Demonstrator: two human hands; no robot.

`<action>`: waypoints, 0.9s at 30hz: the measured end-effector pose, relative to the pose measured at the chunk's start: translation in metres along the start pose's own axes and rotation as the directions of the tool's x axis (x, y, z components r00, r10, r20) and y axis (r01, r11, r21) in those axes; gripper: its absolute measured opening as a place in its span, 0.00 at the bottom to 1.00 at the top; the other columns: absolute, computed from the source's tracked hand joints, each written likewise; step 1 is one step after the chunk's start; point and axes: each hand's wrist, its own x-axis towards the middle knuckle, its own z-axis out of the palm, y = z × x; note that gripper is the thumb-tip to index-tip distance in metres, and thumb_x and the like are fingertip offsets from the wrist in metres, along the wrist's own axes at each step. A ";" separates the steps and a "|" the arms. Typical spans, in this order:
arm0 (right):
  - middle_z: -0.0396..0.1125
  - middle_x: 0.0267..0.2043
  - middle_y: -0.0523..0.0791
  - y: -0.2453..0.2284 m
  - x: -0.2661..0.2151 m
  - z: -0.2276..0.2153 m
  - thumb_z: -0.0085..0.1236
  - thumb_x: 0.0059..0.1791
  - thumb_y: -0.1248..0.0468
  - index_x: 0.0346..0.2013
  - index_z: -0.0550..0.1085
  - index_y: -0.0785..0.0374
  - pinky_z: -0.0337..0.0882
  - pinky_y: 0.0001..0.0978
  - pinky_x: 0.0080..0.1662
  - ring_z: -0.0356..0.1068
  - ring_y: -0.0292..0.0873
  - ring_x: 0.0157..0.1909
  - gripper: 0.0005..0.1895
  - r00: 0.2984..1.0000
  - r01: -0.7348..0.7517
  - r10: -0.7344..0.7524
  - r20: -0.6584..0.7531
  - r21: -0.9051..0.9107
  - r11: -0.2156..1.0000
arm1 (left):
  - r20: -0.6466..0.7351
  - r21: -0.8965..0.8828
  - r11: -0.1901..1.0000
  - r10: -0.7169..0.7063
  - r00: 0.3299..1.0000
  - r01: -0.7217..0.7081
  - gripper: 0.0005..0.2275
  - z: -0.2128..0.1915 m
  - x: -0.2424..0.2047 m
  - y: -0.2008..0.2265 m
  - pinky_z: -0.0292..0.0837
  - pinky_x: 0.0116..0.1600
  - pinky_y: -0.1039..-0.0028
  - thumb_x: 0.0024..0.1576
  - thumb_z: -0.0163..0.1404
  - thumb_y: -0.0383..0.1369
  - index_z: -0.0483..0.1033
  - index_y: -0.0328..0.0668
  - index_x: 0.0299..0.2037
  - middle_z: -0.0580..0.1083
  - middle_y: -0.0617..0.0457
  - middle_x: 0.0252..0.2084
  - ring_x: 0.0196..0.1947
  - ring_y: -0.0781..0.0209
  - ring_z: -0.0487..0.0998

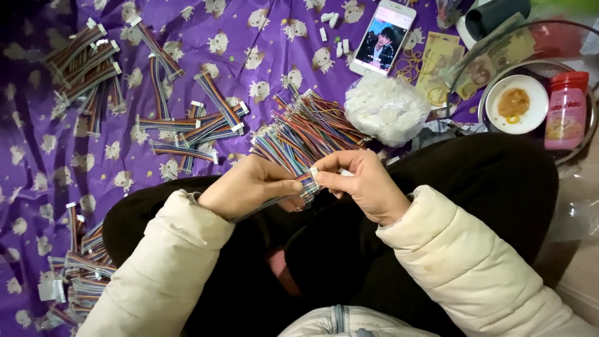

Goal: Manually attaching plastic connectors to the ends of multi-colored ribbon cables.

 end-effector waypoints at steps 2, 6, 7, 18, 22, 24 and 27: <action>0.61 0.17 0.46 -0.002 -0.001 0.003 0.61 0.39 0.76 0.30 0.74 0.76 0.63 0.21 0.20 0.62 0.35 0.19 0.07 1.000 0.023 -0.023 0.008 -0.033 0.999 | -0.019 0.058 0.998 0.008 1.000 -0.007 0.08 0.001 -0.003 0.009 0.77 0.39 0.71 0.53 0.49 0.28 0.79 0.28 0.33 0.79 0.41 0.27 0.28 0.56 0.82; 0.62 0.16 0.46 -0.001 -0.001 0.004 0.60 0.39 0.76 0.30 0.75 0.75 0.61 0.18 0.19 0.60 0.32 0.18 0.06 0.998 0.064 -0.065 -0.005 -0.092 0.994 | -0.031 0.168 0.985 0.043 0.999 -0.037 0.08 0.007 0.001 0.011 0.77 0.35 0.76 0.52 0.49 0.27 0.80 0.31 0.30 0.79 0.44 0.23 0.24 0.59 0.82; 0.62 0.16 0.46 0.000 0.000 0.003 0.60 0.39 0.76 0.30 0.75 0.75 0.61 0.18 0.19 0.60 0.32 0.18 0.06 0.998 0.066 -0.067 -0.008 -0.093 0.993 | -0.028 0.170 0.985 0.046 0.999 -0.040 0.08 0.007 0.003 0.012 0.77 0.35 0.76 0.52 0.49 0.27 0.80 0.31 0.30 0.79 0.44 0.23 0.24 0.59 0.82; 0.60 0.15 0.45 -0.003 -0.001 0.006 0.60 0.39 0.76 0.30 0.75 0.75 0.59 0.18 0.19 0.58 0.33 0.17 0.06 1.000 0.019 -0.019 0.002 -0.038 0.999 | 0.066 0.138 0.989 0.037 0.997 -0.046 0.08 -0.001 0.011 0.013 0.77 0.33 0.70 0.52 0.48 0.26 0.80 0.30 0.28 0.78 0.41 0.22 0.22 0.55 0.81; 0.61 0.16 0.44 0.008 0.000 0.002 0.61 0.39 0.75 0.29 0.76 0.74 0.60 0.18 0.19 0.60 0.32 0.18 0.06 1.000 0.017 -0.018 -0.019 -0.055 0.998 | 0.081 0.192 0.981 0.025 0.996 -0.040 0.08 0.000 0.015 0.012 0.77 0.32 0.71 0.51 0.48 0.27 0.80 0.30 0.26 0.78 0.42 0.21 0.22 0.55 0.81; 0.61 0.17 0.44 0.011 0.003 0.001 0.61 0.39 0.75 0.31 0.75 0.74 0.59 0.17 0.20 0.60 0.33 0.18 0.07 0.999 -0.019 0.020 -0.041 0.020 1.000 | 0.043 0.281 0.958 0.045 0.998 -0.056 0.09 0.001 0.016 0.015 0.77 0.31 0.74 0.52 0.50 0.29 0.82 0.35 0.23 0.78 0.46 0.19 0.22 0.59 0.81; 0.59 0.17 0.44 0.007 0.003 0.002 0.60 0.40 0.76 0.31 0.75 0.75 0.59 0.18 0.20 0.58 0.32 0.18 0.06 0.997 -0.012 0.015 -0.076 0.031 0.999 | -0.072 0.431 0.899 -0.048 0.996 0.075 0.08 0.005 0.005 0.025 0.75 0.41 0.73 0.52 0.50 0.36 0.82 0.47 0.30 0.79 0.52 0.23 0.30 0.60 0.81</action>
